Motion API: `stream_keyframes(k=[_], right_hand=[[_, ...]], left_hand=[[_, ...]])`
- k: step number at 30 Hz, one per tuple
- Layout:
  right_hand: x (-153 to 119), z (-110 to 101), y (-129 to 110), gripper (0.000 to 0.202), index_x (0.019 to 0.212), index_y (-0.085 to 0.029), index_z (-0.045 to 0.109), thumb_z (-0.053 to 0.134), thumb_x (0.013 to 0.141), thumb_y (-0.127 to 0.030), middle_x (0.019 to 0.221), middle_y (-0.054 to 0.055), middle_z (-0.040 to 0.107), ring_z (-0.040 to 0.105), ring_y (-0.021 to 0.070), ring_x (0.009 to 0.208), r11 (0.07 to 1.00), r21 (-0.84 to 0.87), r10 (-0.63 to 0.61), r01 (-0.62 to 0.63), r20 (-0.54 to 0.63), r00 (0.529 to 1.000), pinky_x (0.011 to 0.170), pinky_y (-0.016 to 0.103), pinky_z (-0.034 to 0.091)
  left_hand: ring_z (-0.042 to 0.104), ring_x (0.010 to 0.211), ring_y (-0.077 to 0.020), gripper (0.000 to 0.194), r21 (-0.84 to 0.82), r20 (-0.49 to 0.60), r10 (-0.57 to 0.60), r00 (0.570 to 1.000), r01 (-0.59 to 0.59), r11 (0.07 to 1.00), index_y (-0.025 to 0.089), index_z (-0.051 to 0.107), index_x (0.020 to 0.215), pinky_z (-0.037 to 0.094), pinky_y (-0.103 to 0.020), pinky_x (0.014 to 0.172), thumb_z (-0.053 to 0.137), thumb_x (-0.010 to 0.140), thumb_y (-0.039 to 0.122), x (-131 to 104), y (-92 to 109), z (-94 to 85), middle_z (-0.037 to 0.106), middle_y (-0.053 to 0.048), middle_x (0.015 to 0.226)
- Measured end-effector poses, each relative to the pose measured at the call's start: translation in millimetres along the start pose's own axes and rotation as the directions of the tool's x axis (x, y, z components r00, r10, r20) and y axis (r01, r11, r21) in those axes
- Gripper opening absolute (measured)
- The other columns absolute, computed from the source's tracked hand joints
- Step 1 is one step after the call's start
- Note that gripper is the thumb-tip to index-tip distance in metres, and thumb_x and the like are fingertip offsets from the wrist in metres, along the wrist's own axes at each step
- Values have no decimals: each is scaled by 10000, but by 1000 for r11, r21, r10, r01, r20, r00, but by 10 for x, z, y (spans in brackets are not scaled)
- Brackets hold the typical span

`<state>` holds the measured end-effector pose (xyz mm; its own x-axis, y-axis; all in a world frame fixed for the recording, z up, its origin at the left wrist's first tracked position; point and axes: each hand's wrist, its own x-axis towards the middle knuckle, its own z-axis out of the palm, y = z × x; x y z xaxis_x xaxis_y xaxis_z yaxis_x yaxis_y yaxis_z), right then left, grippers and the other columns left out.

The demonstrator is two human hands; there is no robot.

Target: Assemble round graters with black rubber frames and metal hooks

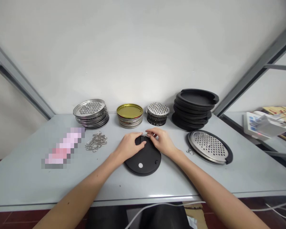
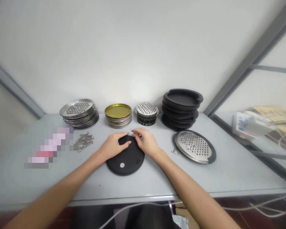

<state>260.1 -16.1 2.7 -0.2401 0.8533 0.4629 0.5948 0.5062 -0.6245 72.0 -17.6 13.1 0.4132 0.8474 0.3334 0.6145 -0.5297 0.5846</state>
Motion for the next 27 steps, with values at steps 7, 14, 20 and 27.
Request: stream_keyframes(k=[7,14,20,27], right_hand=[[45,12,9,223,1008,-167,665,623,802,-240,910,72,714,645,159,732,959,253,149,-130,-56,987,730,318,526],[70,8,34,254,909,-141,690,688,755,-343,879,94,732,682,202,804,856,466,239,-225,30,971,783,340,537],[50,35,74,184,926,-161,691,617,806,-279,916,85,729,677,197,816,933,301,206,-196,-3,978,778,345,538],[18,28,68,254,1039,-169,658,513,831,-157,1009,92,675,633,193,898,996,68,62,-65,47,997,773,327,522]], left_hand=[[625,1036,-235,329,12,14,75,997,-75,997,189,651,1150,478,-369,956,617,830,258,6,-14,-16,672,-78,1137],[615,1025,-235,313,4,16,71,997,-71,997,189,661,1135,479,-369,940,616,838,279,6,-15,-24,669,-81,1115],[609,1029,-229,335,-5,22,70,997,-70,998,197,648,1163,470,-364,953,623,838,277,-1,-15,-32,667,-73,1111],[603,1034,-209,274,-3,27,127,992,-126,992,221,663,1130,463,-351,962,594,867,247,-13,-13,-36,655,-55,1129]])
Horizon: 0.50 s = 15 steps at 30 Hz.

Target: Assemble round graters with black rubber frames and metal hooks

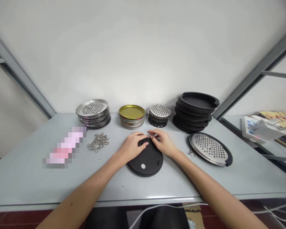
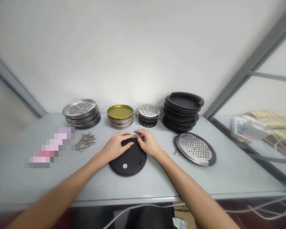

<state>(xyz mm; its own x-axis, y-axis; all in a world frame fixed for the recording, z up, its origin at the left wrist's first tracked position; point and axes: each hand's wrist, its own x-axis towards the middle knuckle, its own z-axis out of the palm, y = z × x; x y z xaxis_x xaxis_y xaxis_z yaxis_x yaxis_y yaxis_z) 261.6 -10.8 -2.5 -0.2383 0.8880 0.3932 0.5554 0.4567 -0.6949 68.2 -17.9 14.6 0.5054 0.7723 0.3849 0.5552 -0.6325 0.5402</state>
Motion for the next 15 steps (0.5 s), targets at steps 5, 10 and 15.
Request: stream_keyframes(k=[5,10,15], right_hand=[[10,-14,-51,140,864,-181,688,552,833,-192,965,76,673,614,207,934,998,-62,-26,28,27,999,884,366,466],[16,-50,-68,93,809,-186,667,582,827,-218,880,51,678,612,188,849,998,-67,-11,14,33,999,783,319,471],[18,-149,-33,116,776,-188,671,586,833,-243,869,53,677,616,185,825,992,-124,-16,22,50,999,766,314,469]], left_hand=[[591,1056,-219,274,45,-46,-26,999,28,999,177,650,1138,465,-366,966,558,884,221,-4,-3,19,653,-80,1129],[577,1076,-238,261,84,-30,-50,998,52,995,168,659,1104,460,-389,980,553,881,252,-4,8,20,645,-98,1132],[568,1089,-249,286,100,-15,-67,998,68,993,165,653,1119,458,-402,983,542,884,285,-9,-2,23,638,-108,1135]])
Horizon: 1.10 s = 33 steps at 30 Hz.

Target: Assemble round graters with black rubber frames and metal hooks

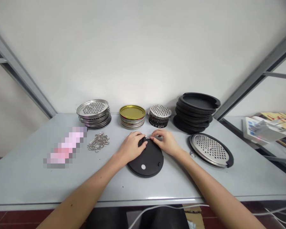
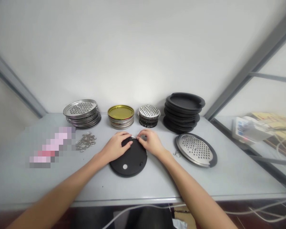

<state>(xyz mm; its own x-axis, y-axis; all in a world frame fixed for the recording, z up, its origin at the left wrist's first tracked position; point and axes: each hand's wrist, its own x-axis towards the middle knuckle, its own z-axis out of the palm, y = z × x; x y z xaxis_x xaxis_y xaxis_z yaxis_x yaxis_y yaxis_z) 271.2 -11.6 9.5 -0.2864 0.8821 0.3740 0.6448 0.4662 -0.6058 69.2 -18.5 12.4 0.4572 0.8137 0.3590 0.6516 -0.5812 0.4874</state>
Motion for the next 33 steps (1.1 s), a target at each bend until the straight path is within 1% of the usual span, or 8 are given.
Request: stream_keyframes(k=[3,8,11,15,19,23,29,33], right_hand=[[-1,-50,39,160,727,-188,672,600,833,-284,921,71,673,612,211,870,996,-86,-19,19,-2,1000,821,350,457],[-6,-78,53,221,716,-191,665,549,870,-299,876,77,678,611,215,834,989,-143,-32,31,-2,999,774,339,462],[-10,-79,27,208,842,-190,685,512,895,-293,886,74,685,618,211,845,993,-114,-34,33,-2,999,760,320,464],[-19,-69,5,249,971,-192,700,485,916,-305,972,77,682,631,200,876,997,-36,-58,61,83,995,762,302,476],[-19,-57,8,232,937,-188,708,504,905,-294,942,77,678,628,194,861,996,-32,-83,87,118,989,795,308,477],[-14,-43,19,217,872,-181,693,508,901,-291,891,75,677,620,190,824,996,-29,-76,80,135,988,758,302,481],[-24,-3,58,220,1016,-169,636,522,885,-304,926,81,676,619,192,819,999,-25,-17,19,99,995,722,305,492],[-32,-5,54,291,1145,-184,616,488,907,-292,970,89,676,626,197,852,999,-13,-50,52,118,992,778,328,494]], left_hand=[[563,1096,-252,302,-1,4,-3,1000,3,1000,161,647,1131,453,-404,987,533,888,299,-4,-9,3,633,-110,1145],[572,1076,-245,284,-25,12,6,1000,-6,1000,173,651,1115,457,-395,977,527,892,296,-3,-12,-4,642,-102,1117],[575,1067,-245,282,-32,23,-2,1000,2,999,169,655,1106,457,-392,972,525,893,299,-2,-10,-9,644,-105,1107],[575,1057,-246,271,-35,30,-2,1000,3,999,170,660,1087,459,-394,964,525,892,301,-2,0,-13,642,-105,1102],[574,1054,-242,263,-35,35,3,999,-1,999,163,661,1075,455,-389,968,524,894,296,-1,3,-17,640,-103,1097],[574,1056,-245,266,-24,34,5,999,-4,1000,164,658,1078,456,-387,965,523,895,301,1,-6,-16,640,-104,1099],[571,1058,-247,268,-11,35,9,999,-9,1000,164,659,1079,456,-392,962,515,897,298,-4,-4,-20,638,-106,1104],[576,1045,-243,255,-25,31,18,999,-17,1000,176,660,1077,457,-394,958,522,892,286,-6,2,-24,643,-99,1096]])
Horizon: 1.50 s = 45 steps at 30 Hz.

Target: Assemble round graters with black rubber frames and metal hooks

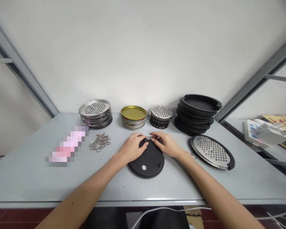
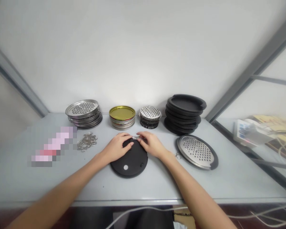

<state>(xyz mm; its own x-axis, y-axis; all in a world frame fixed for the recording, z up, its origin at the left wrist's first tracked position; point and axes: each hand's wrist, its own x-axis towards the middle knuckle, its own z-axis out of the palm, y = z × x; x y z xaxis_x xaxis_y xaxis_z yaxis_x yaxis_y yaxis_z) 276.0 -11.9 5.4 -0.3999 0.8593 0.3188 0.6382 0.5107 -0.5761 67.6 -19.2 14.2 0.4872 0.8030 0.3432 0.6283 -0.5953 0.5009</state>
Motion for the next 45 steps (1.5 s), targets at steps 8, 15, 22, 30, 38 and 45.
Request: stream_keyframes(k=[8,15,22,30,38,45], right_hand=[[19,-29,-32,252,972,-183,688,448,923,-242,987,97,667,613,208,917,997,-2,-81,81,61,995,864,347,471],[9,-32,-47,174,895,-179,640,484,898,-255,870,70,669,602,186,795,999,-19,-26,26,27,999,727,301,470],[-2,-46,-79,122,857,-196,599,500,886,-262,819,36,658,588,166,740,1000,6,8,-8,0,1000,674,274,456],[-18,-30,-100,143,951,-206,631,520,885,-267,890,44,687,623,178,797,994,109,-18,28,-93,996,763,315,491],[-15,13,-100,176,992,-206,661,530,880,-243,958,58,701,637,184,850,985,169,-16,39,-138,990,792,323,508],[-16,33,-101,168,986,-194,655,529,880,-229,921,55,692,623,171,814,989,144,-18,34,-109,994,765,310,500]], left_hand=[[572,1057,-244,262,16,3,0,1000,0,1000,163,656,1076,455,-392,967,520,896,296,-2,-13,1,638,-107,1103],[572,1074,-247,268,14,-4,0,1000,0,1000,174,644,1102,457,-400,970,530,888,286,-5,-10,12,633,-107,1126],[561,1105,-254,304,35,-1,-16,1000,16,999,164,630,1141,449,-399,989,522,892,302,-10,-15,14,624,-112,1157],[558,1109,-251,318,28,3,-18,1000,18,999,166,629,1155,445,-392,992,515,898,314,-8,-10,10,622,-113,1156],[564,1071,-243,285,33,20,-5,1000,4,999,161,645,1109,448,-382,978,492,911,297,-11,14,2,628,-105,1114],[560,1074,-244,286,60,11,9,1000,-10,998,156,634,1121,449,-388,980,509,904,293,-9,-3,12,624,-106,1124]])
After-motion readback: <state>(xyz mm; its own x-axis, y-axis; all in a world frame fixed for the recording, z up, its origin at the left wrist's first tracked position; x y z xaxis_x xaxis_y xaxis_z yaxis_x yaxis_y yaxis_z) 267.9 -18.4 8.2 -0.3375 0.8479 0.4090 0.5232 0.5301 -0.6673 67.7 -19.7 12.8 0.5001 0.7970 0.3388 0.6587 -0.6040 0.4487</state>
